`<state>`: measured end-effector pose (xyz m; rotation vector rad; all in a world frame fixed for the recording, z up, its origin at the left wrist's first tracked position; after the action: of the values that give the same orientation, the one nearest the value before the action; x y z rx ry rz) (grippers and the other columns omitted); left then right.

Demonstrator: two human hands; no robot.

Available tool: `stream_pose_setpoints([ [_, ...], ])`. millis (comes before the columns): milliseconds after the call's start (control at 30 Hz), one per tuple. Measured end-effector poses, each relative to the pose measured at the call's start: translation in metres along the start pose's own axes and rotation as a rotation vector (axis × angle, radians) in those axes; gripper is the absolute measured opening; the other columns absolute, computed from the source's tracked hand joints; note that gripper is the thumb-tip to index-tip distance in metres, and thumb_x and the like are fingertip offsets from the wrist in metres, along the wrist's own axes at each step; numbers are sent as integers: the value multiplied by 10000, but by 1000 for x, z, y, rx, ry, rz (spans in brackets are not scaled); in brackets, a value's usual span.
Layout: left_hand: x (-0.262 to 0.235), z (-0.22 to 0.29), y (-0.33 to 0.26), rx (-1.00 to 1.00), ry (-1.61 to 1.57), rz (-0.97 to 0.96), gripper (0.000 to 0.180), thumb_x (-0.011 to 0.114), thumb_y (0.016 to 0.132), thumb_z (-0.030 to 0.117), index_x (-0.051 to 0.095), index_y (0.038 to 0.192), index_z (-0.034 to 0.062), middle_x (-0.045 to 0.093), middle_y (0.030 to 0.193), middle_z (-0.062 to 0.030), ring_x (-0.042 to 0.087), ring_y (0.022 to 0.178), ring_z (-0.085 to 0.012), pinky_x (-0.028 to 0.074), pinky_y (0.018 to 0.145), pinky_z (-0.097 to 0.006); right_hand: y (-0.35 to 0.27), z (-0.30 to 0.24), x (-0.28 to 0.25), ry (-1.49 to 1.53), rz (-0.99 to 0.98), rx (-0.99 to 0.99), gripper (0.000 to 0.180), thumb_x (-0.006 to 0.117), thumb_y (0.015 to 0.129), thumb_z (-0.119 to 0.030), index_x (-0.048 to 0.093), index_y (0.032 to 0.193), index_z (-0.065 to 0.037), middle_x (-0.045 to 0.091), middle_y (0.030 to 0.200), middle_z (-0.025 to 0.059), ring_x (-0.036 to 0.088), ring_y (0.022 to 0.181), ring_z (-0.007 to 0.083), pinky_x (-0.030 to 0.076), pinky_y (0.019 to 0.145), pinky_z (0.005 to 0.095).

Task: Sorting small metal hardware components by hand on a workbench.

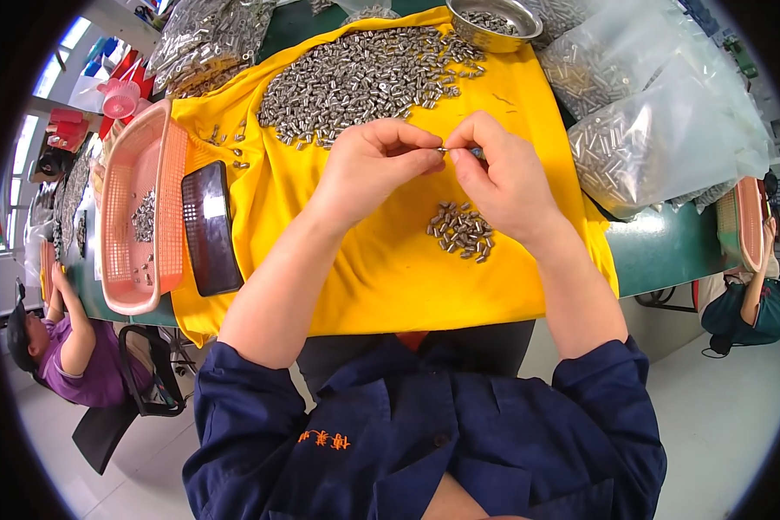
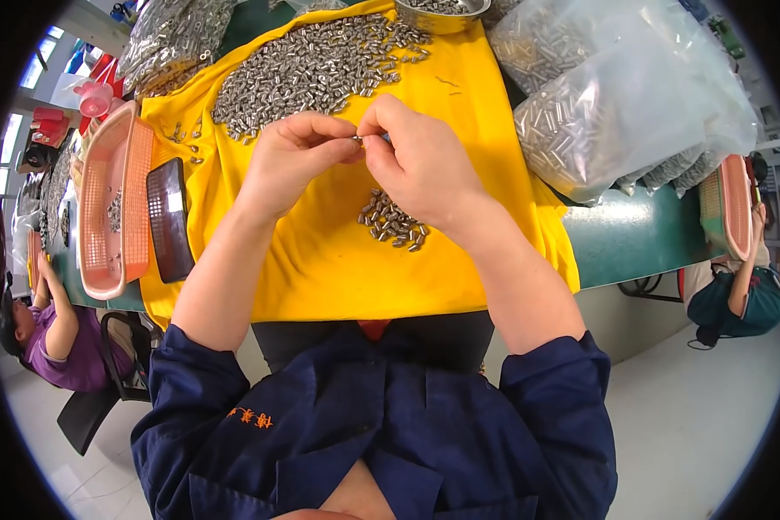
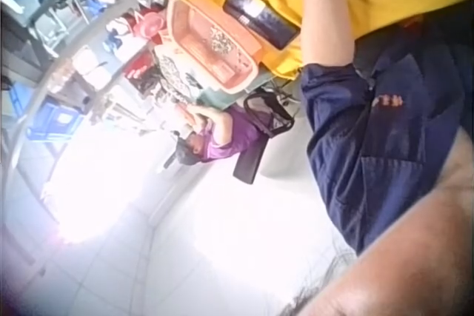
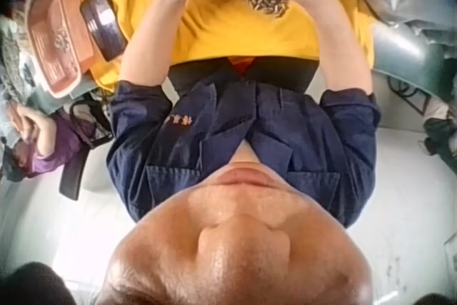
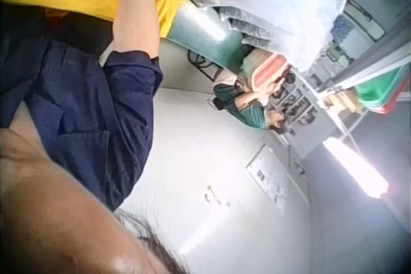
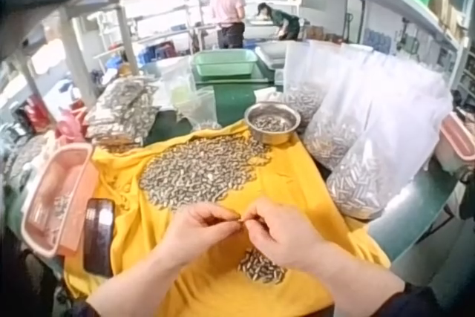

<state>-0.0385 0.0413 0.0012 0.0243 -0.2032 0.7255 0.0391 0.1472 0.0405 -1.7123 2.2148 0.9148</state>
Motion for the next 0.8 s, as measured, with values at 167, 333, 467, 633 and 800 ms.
stream_pose_setpoints([
  [167, 0, -1, 2, 13, 72, 27, 115, 613, 758, 7, 586, 862, -35, 624, 801, -70, 619, 750, -140, 500, 699, -228, 2, 3, 0, 32, 32, -14, 49, 483, 771, -50, 474, 812, -25, 545, 685, 120, 542, 612, 257, 412, 541, 327],
  [333, 1, -4, 7, 0, 18, 8, 98, 622, 747, 26, 577, 824, -14, 617, 781, -60, 609, 725, -125, 490, 678, -217, 3, 6, -3, 27, 6, 7, 43, 490, 774, -56, 482, 802, -25, 540, 680, 112, 536, 600, 242, 411, 539, 319],
  [467, -29, -3, 13, 40, -150, 57, 91, 610, 738, 29, 577, 820, 6, 604, 749, -50, 583, 689, -112, 479, 647, -231, 5, 26, -30, 153, 161, 171, 64, 511, 798, -81, 506, 831, -26, 509, 635, 23, 475, 567, 84, 376, 507, 234],
  [633, 11, 2, -2, 196, 581, -69, 109, 603, 728, 70, 625, 830, 41, 625, 775, -56, 596, 701, -153, 467, 657, -253, 8, 22, -32, 258, 255, 110, 54, 523, 810, -74, 523, 841, -30, 507, 659, -9, 433, 579, 45, 364, 509, 202],
  [800, 43, 7, -13, 436, 832, -224, 160, 620, 711, 92, 623, 862, 38, 621, 851, -98, 598, 795, -223, 467, 726, -294, 5, 18, -36, 142, 285, 37, 69, 527, 814, -80, 526, 857, -26, 511, 673, -10, 437, 599, 39, 374, 525, 194],
])
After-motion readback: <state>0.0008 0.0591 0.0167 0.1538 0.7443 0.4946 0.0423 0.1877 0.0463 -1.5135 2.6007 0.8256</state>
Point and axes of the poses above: each hand's wrist, its own y-axis towards the middle knuckle, its own x-axis out of the palm, z = x × y, the point moved 6 cm from there along y, towards the middle knuckle
